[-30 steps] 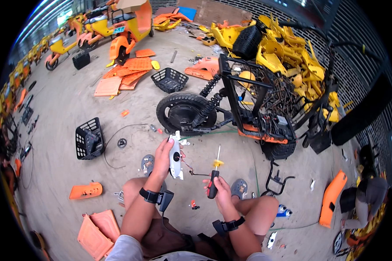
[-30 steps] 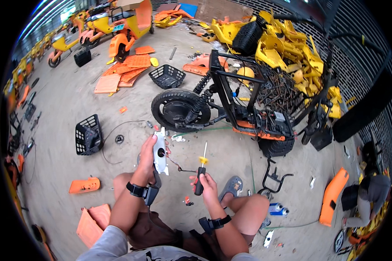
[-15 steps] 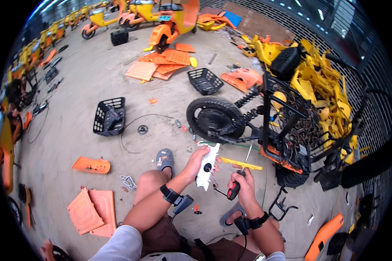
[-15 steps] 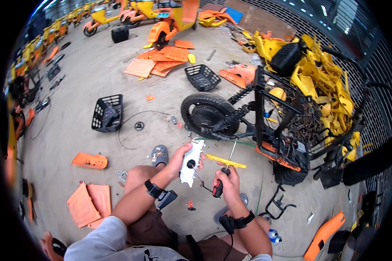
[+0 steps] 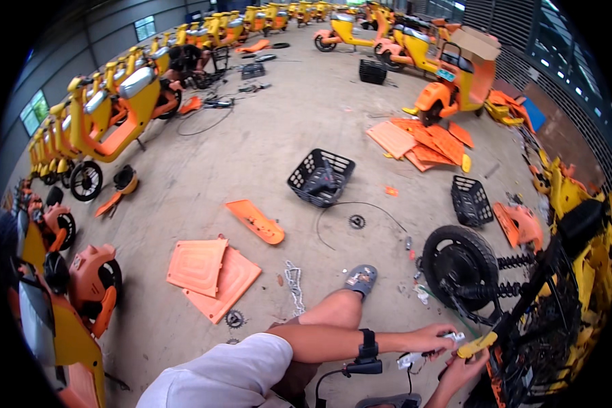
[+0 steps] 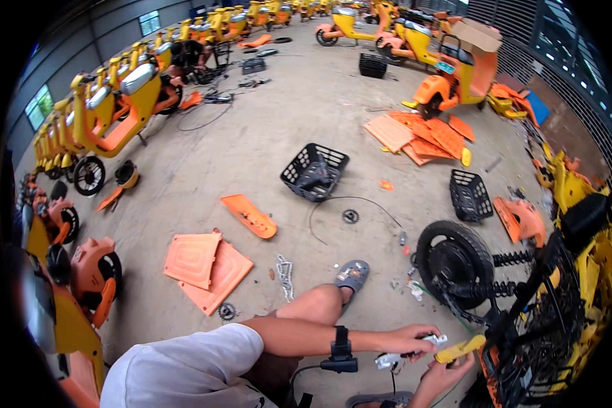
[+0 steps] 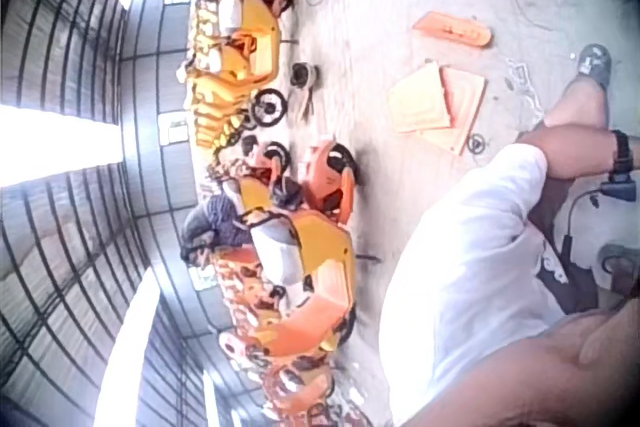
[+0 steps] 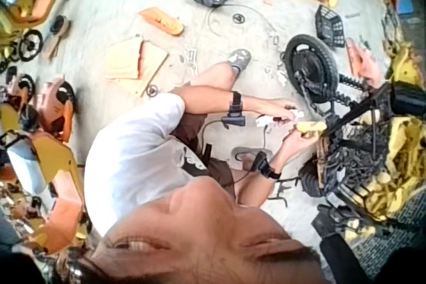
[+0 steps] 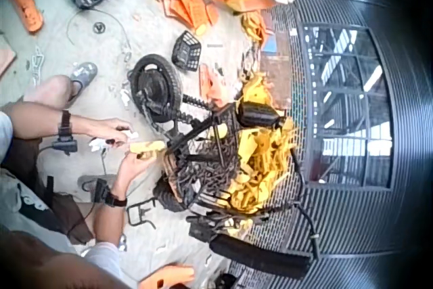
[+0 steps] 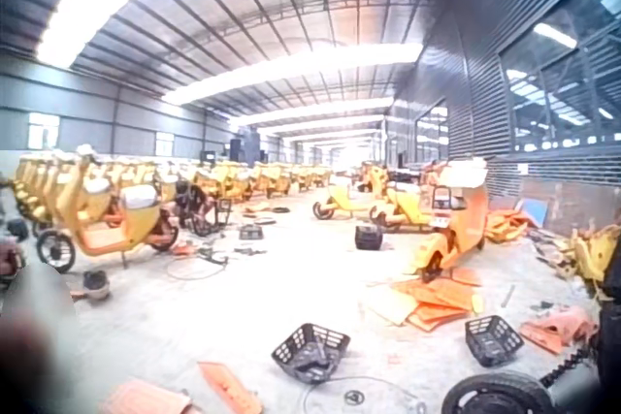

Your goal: The person connects wires to a white component and uses a screwdriver to secure a metal bracket onto it.

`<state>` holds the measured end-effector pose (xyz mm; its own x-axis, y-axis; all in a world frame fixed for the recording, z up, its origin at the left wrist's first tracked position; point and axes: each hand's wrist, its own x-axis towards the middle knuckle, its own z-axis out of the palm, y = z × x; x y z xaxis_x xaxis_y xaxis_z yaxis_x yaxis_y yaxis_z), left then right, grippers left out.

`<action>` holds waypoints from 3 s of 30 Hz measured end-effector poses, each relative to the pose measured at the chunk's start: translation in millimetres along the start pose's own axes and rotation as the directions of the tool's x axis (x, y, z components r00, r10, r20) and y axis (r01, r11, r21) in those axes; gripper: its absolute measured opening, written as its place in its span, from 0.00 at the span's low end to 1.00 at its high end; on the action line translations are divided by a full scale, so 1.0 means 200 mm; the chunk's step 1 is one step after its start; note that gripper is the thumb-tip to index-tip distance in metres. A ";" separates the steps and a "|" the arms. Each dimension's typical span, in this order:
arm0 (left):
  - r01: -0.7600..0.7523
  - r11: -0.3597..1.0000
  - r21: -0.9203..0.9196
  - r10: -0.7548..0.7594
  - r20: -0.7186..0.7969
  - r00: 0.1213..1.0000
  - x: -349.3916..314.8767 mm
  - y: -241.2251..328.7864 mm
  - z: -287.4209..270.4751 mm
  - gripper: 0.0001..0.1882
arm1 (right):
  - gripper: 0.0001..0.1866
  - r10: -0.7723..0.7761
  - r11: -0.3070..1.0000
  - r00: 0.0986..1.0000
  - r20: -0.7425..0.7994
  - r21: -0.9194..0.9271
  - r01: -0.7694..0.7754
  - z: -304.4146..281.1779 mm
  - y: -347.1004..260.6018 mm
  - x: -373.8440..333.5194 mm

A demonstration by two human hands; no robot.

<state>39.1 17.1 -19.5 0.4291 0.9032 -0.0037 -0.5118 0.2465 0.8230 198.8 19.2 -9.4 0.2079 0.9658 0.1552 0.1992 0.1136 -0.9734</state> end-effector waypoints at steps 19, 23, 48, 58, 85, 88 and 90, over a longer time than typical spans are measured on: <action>-0.090 0.704 0.704 0.073 0.055 0.996 -0.04 -0.09 0.03 0.19 | 0.09 0.112 0.990 0.994 -0.007 0.091 -0.111 0.06 -0.08 -0.06; -0.023 0.674 0.738 0.077 -0.040 0.996 -0.06 -0.06 0.06 0.23 | 0.12 0.122 0.974 0.988 0.093 0.180 -0.137 0.05 -0.12 -0.08; -0.172 0.675 0.718 0.249 -0.003 0.968 -0.08 0.00 0.05 0.18 | 0.27 -0.016 0.901 0.987 0.160 0.431 -0.056 0.03 -0.28 -0.06; -0.164 0.676 0.719 0.313 -0.078 0.947 -0.06 0.02 0.03 0.20 | 0.44 -0.323 0.845 0.875 0.362 0.526 0.095 -0.04 -0.20 -0.03; -0.174 0.579 0.796 0.401 -0.093 0.911 -0.09 0.08 0.03 0.23 | 0.39 0.068 0.909 0.991 0.116 0.402 -0.110 -0.11 -0.10 -0.01; -0.228 0.538 0.811 0.470 -0.064 0.881 -0.08 0.08 0.03 0.23 | 0.41 -0.031 0.933 0.989 0.143 0.360 -0.023 -0.09 -0.09 -0.02; -0.228 0.548 0.805 0.470 -0.070 0.880 -0.07 0.08 0.04 0.23 | 0.44 0.009 0.912 0.988 0.155 0.404 -0.071 -0.12 -0.07 -0.02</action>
<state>32.0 6.1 -1.9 0.0852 0.9353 0.3434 0.2208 -0.3538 0.9089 217.4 8.8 7.5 0.0585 0.9912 0.1187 -0.2201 0.1288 -0.9669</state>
